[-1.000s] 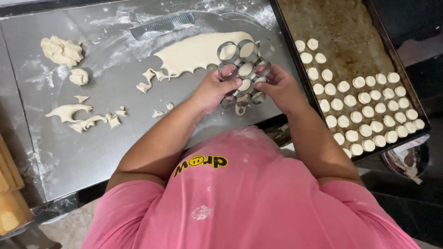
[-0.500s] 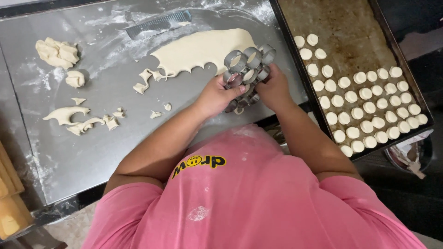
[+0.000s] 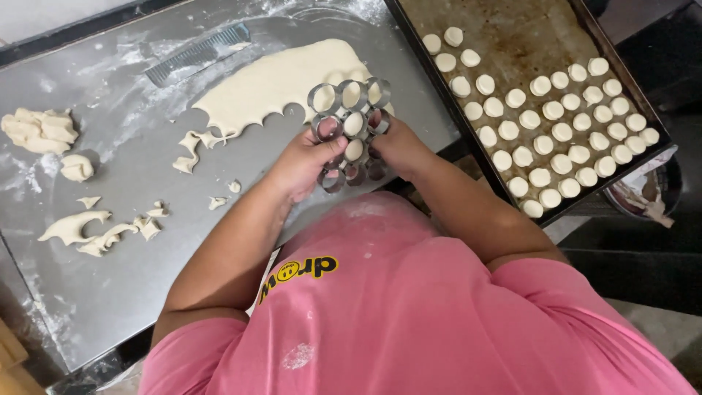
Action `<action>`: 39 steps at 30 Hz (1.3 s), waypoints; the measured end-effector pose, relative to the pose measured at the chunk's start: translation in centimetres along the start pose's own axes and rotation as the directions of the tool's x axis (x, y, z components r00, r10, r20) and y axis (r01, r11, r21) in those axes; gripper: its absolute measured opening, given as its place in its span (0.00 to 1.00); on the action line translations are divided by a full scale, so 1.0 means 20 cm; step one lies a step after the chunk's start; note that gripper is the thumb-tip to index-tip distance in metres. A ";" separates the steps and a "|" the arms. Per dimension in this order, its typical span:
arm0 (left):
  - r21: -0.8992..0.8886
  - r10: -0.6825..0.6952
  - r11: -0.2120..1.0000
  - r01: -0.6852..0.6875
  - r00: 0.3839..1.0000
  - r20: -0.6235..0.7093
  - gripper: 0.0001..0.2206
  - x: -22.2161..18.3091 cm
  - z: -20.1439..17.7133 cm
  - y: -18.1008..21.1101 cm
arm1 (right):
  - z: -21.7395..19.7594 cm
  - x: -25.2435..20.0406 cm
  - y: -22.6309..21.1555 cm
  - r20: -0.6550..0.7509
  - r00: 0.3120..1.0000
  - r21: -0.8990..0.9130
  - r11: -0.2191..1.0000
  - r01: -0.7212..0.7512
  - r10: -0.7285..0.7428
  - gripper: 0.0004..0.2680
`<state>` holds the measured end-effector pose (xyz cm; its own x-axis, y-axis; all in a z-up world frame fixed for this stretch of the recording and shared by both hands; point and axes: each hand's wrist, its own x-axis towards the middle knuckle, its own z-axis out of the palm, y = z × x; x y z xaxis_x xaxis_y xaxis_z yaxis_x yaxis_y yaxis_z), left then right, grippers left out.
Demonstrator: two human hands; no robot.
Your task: Rolling out dough and using a multi-circle cutter to stamp out small pieces and place them on a baking tray.
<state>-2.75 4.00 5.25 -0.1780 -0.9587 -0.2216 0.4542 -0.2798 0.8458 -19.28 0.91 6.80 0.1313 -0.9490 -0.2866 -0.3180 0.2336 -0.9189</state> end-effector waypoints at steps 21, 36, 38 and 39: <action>-0.298 -0.157 0.948 0.112 0.979 -0.132 0.09 0.08 -0.04 -0.30 | -1.45 0.33 0.12 -0.233 0.969 -0.523 0.829 -0.199 0.086 0.11; -0.295 -0.070 0.955 0.000 0.971 -0.227 0.07 0.17 0.29 -0.36 | -1.61 0.59 0.24 -0.005 0.999 -0.806 0.591 -0.028 0.040 0.11; -0.292 -0.069 0.956 0.002 0.974 -0.217 0.07 0.18 0.26 -0.36 | -1.55 0.50 0.24 0.004 0.995 -0.742 0.667 0.066 -0.095 0.12; -0.303 -0.063 0.953 0.000 0.978 -0.199 0.08 0.19 0.25 -0.35 | -1.52 0.47 0.21 -0.006 0.973 -0.683 0.711 0.165 -0.231 0.13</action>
